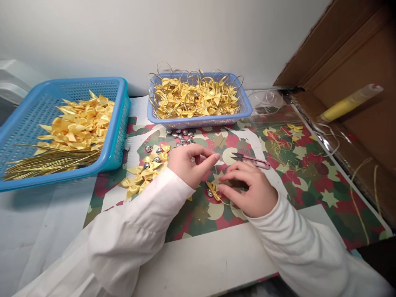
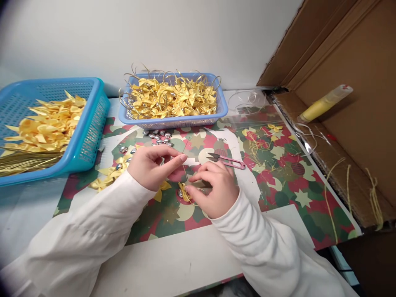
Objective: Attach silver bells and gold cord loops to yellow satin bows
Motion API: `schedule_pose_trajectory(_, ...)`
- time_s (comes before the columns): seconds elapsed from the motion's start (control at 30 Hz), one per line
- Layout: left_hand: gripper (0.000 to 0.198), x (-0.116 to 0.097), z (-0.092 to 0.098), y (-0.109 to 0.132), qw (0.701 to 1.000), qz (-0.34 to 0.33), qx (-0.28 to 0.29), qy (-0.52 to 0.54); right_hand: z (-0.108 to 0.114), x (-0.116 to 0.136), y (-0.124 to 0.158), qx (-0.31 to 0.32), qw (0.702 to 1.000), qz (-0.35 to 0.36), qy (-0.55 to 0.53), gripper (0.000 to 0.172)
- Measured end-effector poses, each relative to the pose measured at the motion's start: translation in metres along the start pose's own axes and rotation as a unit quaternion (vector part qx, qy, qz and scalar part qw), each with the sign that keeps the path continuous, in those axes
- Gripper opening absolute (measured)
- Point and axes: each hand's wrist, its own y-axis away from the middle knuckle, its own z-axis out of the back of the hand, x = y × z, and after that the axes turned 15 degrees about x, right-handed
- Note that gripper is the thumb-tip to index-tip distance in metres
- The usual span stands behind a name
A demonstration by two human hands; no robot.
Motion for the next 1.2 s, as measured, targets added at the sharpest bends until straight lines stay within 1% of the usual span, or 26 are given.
schedule_pose_trajectory(0.1, 0.021, -0.004, -0.002, 0.001, 1.000, -0.029, -0.002, 0.002, -0.006, -0.002, -0.002, 0.020, 0.998, 0.000, -0.053, 0.003)
schedule_pose_trajectory(0.23, 0.019, -0.007, -0.003, 0.001, 0.999, -0.052, -0.010, 0.000, -0.009, -0.003, -0.003, 0.031, 0.998, 0.005, -0.063, 0.008)
schedule_pose_trajectory(0.43, 0.017, -0.007, -0.004, 0.000, 0.999, -0.039, 0.011, 0.026, -0.011, -0.002, -0.003, 0.041, 0.998, -0.013, -0.038, 0.010)
schedule_pose_trajectory(0.57, 0.016, -0.008, -0.004, -0.001, 0.998, -0.048, 0.014, 0.023, -0.012, -0.002, -0.003, 0.036, 0.999, -0.015, -0.036, 0.010)
schedule_pose_trajectory(0.87, 0.013, -0.010, 0.001, -0.003, 0.996, -0.084, -0.031, 0.017, -0.011, -0.001, -0.002, 0.069, 0.997, -0.031, -0.027, 0.011)
schedule_pose_trajectory(1.2, 0.016, -0.012, 0.005, -0.003, 0.995, -0.087, -0.041, 0.000, -0.012, 0.001, -0.003, 0.084, 0.996, -0.028, 0.013, 0.012)
